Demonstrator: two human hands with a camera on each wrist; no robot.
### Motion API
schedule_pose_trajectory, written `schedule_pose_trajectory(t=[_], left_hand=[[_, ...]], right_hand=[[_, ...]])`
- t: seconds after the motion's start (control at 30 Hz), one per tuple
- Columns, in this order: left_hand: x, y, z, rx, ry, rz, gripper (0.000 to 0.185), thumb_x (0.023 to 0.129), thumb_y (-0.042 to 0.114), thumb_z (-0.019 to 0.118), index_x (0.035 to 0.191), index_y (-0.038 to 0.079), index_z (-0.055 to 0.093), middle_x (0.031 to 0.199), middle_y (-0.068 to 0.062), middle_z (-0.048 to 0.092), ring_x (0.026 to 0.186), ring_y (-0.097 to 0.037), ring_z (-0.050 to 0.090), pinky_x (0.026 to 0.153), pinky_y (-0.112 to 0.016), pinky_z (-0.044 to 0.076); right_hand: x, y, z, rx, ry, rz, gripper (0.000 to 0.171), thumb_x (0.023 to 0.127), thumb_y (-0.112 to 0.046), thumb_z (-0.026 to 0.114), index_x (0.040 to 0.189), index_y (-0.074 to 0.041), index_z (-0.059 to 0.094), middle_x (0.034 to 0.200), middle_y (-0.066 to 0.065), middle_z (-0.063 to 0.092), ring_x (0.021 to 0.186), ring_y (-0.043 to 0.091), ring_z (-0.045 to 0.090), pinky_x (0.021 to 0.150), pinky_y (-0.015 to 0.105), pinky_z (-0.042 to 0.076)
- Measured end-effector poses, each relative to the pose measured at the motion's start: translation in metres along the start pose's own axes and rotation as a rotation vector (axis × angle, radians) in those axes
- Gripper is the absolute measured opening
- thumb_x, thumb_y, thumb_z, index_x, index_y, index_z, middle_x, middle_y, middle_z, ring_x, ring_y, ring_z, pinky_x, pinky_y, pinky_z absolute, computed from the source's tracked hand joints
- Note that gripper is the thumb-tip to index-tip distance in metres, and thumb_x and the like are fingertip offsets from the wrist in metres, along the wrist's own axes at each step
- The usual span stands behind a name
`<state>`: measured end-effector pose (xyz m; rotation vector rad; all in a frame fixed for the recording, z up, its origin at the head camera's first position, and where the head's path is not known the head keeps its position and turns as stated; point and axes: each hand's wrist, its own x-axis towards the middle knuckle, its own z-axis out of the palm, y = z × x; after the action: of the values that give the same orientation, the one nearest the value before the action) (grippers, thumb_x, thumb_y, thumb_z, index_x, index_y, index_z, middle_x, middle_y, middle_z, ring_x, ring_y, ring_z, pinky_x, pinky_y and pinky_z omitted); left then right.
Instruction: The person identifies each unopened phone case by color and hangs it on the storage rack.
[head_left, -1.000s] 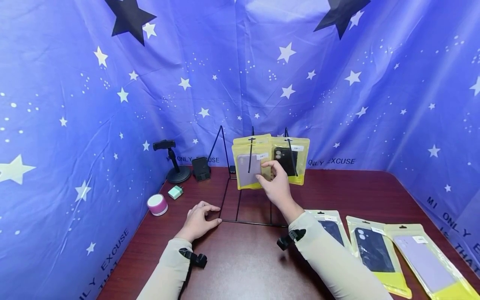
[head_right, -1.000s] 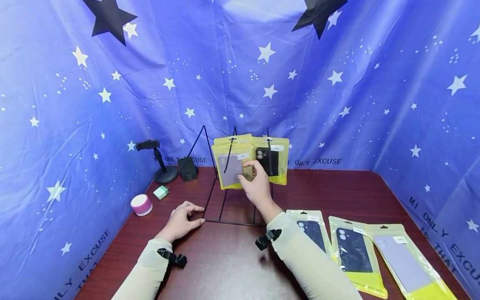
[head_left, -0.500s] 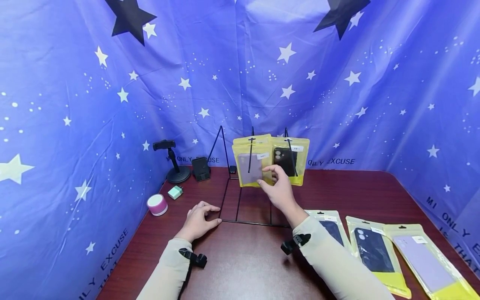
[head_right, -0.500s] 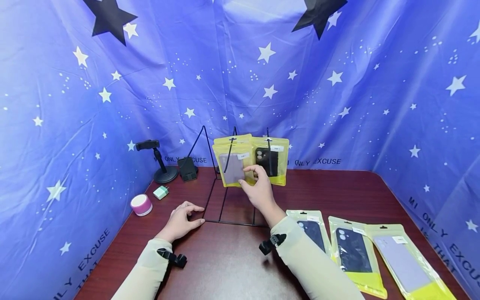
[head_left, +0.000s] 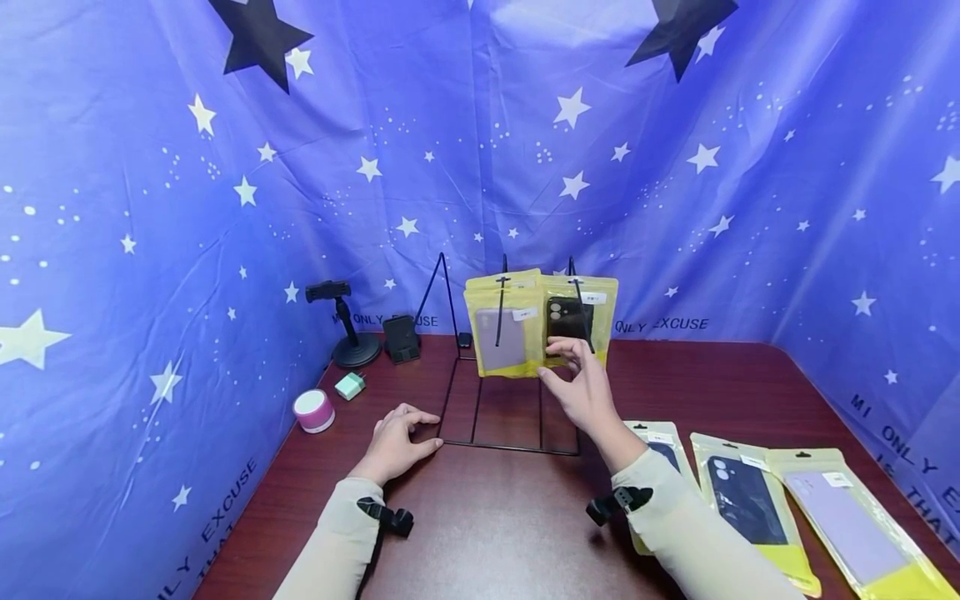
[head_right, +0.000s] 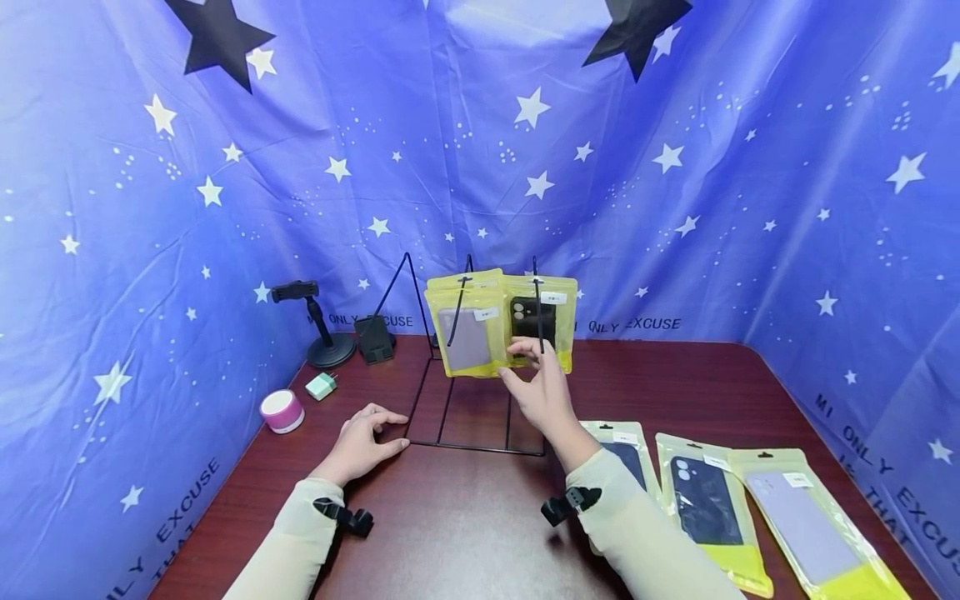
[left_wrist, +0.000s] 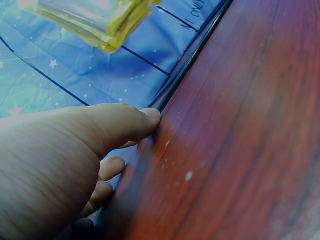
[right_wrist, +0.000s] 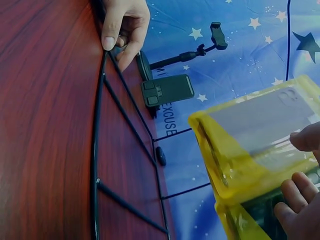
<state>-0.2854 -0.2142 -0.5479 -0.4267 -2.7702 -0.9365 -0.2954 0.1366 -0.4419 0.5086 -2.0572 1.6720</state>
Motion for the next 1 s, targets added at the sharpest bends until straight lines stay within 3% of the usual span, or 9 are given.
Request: schedule_pose_trajectory(t=[0.13, 0.27, 0.43, 0.67, 1.0], left_hand=[[0.0, -0.002, 0.001, 0.007, 0.006, 0.006, 0.036, 0.084, 0.039, 0.089, 0.118, 0.031, 0.079, 0.105, 0.013, 0.057, 0.092, -0.011, 0.052, 0.087, -0.043, 0.034], [0.0, -0.001, 0.001, 0.0, 0.009, 0.006, 0.035, 0.084, 0.038, 0.089, 0.117, 0.031, 0.079, 0.104, 0.012, 0.057, 0.092, -0.011, 0.052, 0.088, -0.044, 0.034], [-0.001, 0.001, 0.0, -0.006, 0.008, 0.006, 0.035, 0.084, 0.038, 0.089, 0.117, 0.03, 0.079, 0.104, 0.01, 0.058, 0.092, -0.012, 0.051, 0.087, -0.044, 0.034], [-0.001, 0.001, 0.001, -0.004, 0.015, 0.01, 0.036, 0.083, 0.037, 0.09, 0.116, 0.031, 0.079, 0.103, 0.011, 0.057, 0.092, -0.012, 0.051, 0.086, -0.044, 0.034], [-0.001, 0.002, 0.0, -0.002, 0.011, 0.014, 0.037, 0.083, 0.037, 0.09, 0.117, 0.029, 0.079, 0.104, 0.011, 0.058, 0.091, -0.012, 0.052, 0.087, -0.044, 0.034]], right_hand=[[-0.008, 0.003, -0.012, -0.12, -0.007, -0.024, 0.031, 0.086, 0.002, 0.082, 0.112, -0.001, 0.065, 0.131, 0.016, 0.068, 0.121, 0.029, 0.065, 0.104, 0.048, 0.046], [-0.018, -0.001, -0.023, -0.193, -0.009, -0.044, 0.029, 0.085, -0.002, 0.085, 0.107, -0.006, 0.067, 0.127, 0.013, 0.071, 0.114, 0.026, 0.063, 0.098, 0.036, 0.042], [-0.03, -0.003, -0.038, -0.176, -0.005, -0.029, 0.029, 0.085, -0.003, 0.086, 0.108, -0.006, 0.069, 0.125, 0.013, 0.071, 0.112, 0.021, 0.063, 0.099, 0.026, 0.04], [-0.044, -0.003, -0.064, -0.198, -0.019, -0.009, 0.03, 0.087, -0.006, 0.086, 0.113, -0.008, 0.07, 0.126, 0.007, 0.071, 0.114, 0.009, 0.062, 0.1, 0.024, 0.041], [-0.059, 0.0, -0.105, -0.275, -0.026, 0.012, 0.04, 0.088, -0.004, 0.084, 0.124, -0.006, 0.069, 0.12, 0.008, 0.071, 0.109, 0.016, 0.067, 0.093, 0.015, 0.043]])
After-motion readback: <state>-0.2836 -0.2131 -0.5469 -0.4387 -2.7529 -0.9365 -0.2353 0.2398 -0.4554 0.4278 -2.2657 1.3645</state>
